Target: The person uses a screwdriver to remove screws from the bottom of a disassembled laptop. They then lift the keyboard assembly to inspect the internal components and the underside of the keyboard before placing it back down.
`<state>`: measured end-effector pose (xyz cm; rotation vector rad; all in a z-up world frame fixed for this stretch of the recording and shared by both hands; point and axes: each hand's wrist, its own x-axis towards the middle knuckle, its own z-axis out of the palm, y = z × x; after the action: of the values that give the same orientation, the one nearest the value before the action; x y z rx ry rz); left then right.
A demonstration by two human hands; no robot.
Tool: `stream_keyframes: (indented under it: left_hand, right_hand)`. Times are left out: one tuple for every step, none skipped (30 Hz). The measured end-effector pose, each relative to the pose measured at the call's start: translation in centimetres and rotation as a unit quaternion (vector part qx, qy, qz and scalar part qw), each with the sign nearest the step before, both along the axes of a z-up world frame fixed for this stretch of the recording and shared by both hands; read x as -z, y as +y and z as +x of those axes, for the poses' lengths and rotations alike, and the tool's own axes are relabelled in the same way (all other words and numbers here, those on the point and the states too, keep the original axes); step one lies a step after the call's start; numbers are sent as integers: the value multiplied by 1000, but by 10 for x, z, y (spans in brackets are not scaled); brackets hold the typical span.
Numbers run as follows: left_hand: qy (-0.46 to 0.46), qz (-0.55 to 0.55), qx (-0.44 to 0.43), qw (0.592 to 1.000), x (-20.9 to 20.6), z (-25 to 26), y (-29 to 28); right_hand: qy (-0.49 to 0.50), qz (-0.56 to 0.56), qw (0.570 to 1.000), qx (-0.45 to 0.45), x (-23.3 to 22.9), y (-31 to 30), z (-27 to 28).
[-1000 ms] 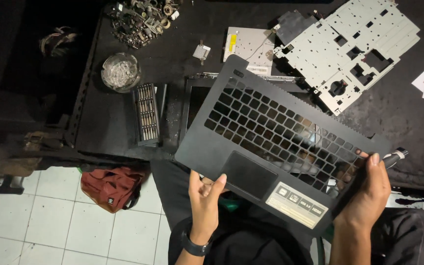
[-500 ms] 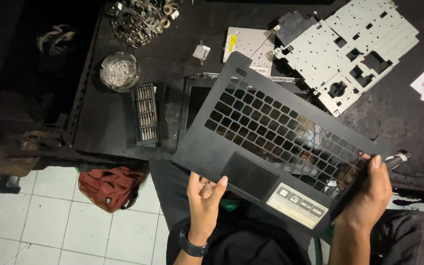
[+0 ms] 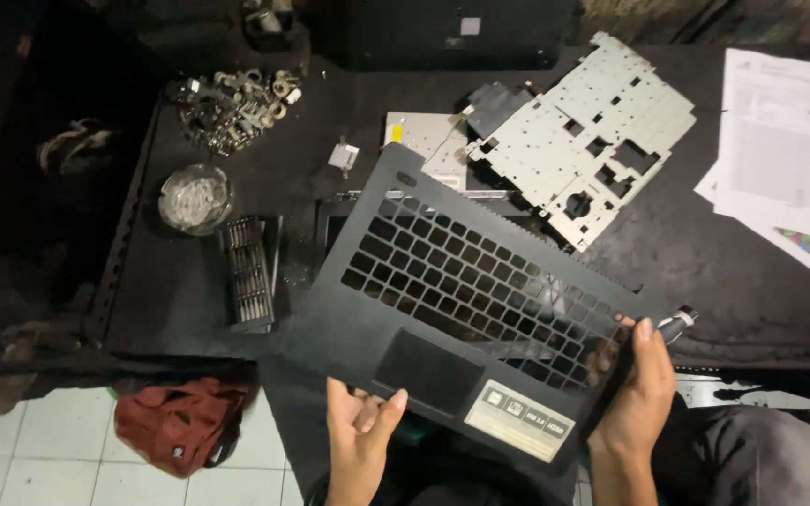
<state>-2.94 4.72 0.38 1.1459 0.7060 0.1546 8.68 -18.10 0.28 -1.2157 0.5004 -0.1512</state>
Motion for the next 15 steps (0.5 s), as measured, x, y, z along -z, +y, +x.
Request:
stream_keyframes:
  left_hand:
    - [34, 23, -7, 999, 10, -3, 1]
    - [31, 22, -5, 999, 4, -2, 0]
    - [13, -13, -7, 1000, -2, 0, -1]
    - [-4, -48, -9, 999, -8, 0, -2]
    - [-5, -47, -8, 999, -17, 6, -7]
    - [59, -109, -51, 991, -26, 11, -11]
    - [123, -170, -94, 973, -34, 16, -16]
    - [122, -169, -93, 973, -20, 14, -17]
    - [155, -181, -177, 955, -6, 12, -19]
    - [186, -192, -259, 928, 8, 10, -21]
    - [186, -190, -258, 929, 21, 2, -11]
    - [82, -155, -284, 942, 33, -5, -1]
    - [-24, -119, -306, 944, 46, -11, 9]
    - [-23, -118, -303, 945, 50, -21, 28]
    - [-63, 367, -316, 872, 55, -30, 47]
  right_hand:
    - [10, 3, 1000, 0, 1, -1, -1]
    - [7, 2, 1000, 3, 1, -1, -2]
    - [3, -3, 1000, -2, 1, -1, -2]
    - [-1, -8, 1000, -8, 2, 0, -3]
    - [-2, -8, 1000, -6, 2, 2, -5]
    - [-9, -1, 1000, -2, 2, 5, -8]
    - [-16, 5, 1000, 3, 2, 8, -10]
    - [-17, 6, 1000, 4, 0, 10, -14]
    - [-6, 15, 1000, 0, -2, 12, -17]
    - [6, 24, 1000, -4, -4, 14, -20]
    - [5, 25, 1000, -3, 3, 12, -24]
    - [-2, -5, 999, -43, 10, 9, -29]
    - [-9, -35, 996, -82, 18, 6, -33]
    - [-9, -34, 996, -79, 21, 4, -39]
    - [-33, -55, 991, -120, 24, 1, -45]
